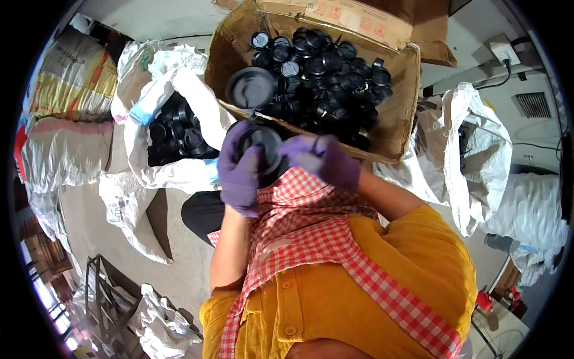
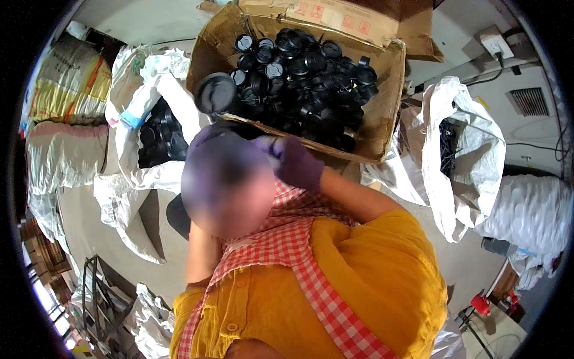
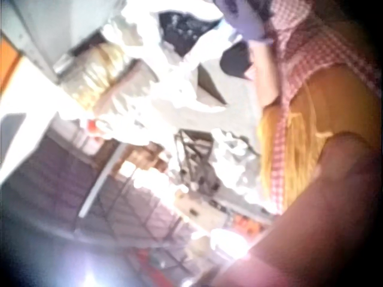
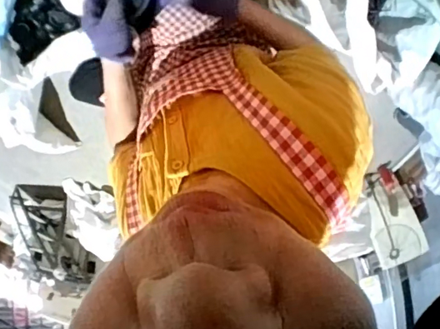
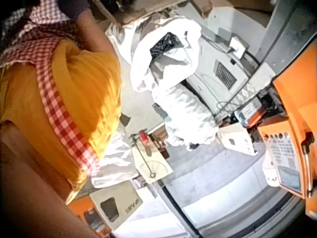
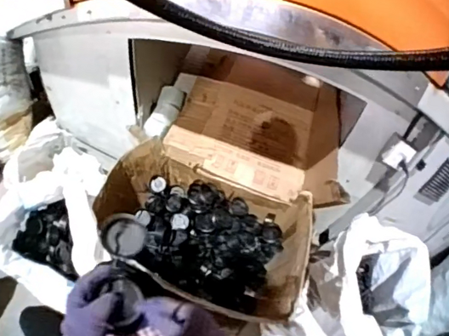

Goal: The person picks up black plastic lids from a white bag, wipes them with their gloved hands, and places them into a cardboard box.

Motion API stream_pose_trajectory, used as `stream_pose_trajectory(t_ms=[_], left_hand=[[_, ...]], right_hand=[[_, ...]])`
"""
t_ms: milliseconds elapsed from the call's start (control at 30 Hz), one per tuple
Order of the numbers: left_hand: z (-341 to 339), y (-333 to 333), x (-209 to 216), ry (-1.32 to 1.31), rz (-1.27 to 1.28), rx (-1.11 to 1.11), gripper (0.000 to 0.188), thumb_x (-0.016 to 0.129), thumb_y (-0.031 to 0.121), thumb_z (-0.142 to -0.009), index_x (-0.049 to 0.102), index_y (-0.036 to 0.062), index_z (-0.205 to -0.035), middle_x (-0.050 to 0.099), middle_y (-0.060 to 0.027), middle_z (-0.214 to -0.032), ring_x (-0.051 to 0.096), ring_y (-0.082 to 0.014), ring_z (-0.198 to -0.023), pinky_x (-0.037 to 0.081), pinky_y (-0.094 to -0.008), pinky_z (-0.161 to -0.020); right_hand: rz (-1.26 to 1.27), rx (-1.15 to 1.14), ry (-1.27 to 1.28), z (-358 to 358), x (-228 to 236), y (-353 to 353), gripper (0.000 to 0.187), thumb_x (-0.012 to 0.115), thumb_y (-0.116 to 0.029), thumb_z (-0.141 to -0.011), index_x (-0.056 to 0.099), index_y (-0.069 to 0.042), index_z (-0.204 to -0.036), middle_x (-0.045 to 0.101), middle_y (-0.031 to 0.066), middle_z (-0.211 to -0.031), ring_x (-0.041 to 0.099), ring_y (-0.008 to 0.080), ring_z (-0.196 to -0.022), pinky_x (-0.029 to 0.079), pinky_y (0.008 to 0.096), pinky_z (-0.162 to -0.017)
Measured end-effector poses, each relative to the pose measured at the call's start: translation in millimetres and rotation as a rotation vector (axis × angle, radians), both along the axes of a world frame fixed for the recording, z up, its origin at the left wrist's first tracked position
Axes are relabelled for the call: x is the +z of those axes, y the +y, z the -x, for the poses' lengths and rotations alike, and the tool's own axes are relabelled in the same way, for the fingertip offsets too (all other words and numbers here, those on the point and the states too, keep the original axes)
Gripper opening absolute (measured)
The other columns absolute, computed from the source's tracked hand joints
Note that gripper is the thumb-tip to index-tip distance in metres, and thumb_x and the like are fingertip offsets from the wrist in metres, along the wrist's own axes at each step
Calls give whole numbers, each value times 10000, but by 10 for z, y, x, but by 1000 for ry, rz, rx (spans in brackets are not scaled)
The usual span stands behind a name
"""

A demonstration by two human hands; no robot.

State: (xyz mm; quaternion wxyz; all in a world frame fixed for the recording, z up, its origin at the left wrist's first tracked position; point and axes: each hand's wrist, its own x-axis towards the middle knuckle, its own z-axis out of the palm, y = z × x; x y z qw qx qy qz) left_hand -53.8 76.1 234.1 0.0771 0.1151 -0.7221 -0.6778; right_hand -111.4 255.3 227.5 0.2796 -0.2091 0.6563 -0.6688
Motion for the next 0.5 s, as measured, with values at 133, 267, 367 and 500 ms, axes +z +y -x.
stream_pose_trajectory(t_ms=[133,267,367,500], left_hand=[[-216,-232,182,-362,-224,-101,459,518,-61,-742,543,13,-1194,587,-72,-1087,556,-164,-982,439,-264,-878],[-357,-293,80,-406,-212,-328,545,552,-51,-697,503,18,-1235,577,-67,-1118,556,-145,-962,445,-265,-849],[-405,-267,194,-386,-335,-221,586,565,-58,-676,485,16,-1252,574,-55,-1107,558,-149,-964,443,-272,-856],[-417,-208,278,-279,192,-315,594,580,-40,-689,467,28,-1269,585,-117,-1097,587,-240,-961,455,-308,-863]], right_hand=[[-232,-140,924,305,150,97,367,580,-5,-731,574,-9,-1098,604,167,-1061,606,314,-935,499,361,-816],[-196,494,688,205,167,-17,512,630,-117,-723,522,-140,-1223,580,83,-1155,589,302,-967,466,384,-864],[-301,515,701,202,145,-37,464,643,-166,-707,549,-151,-1161,598,110,-1089,590,313,-944,477,393,-796],[-424,571,650,170,189,-102,337,647,-240,-710,611,-142,-1030,619,111,-1010,600,311,-866,474,388,-753]])
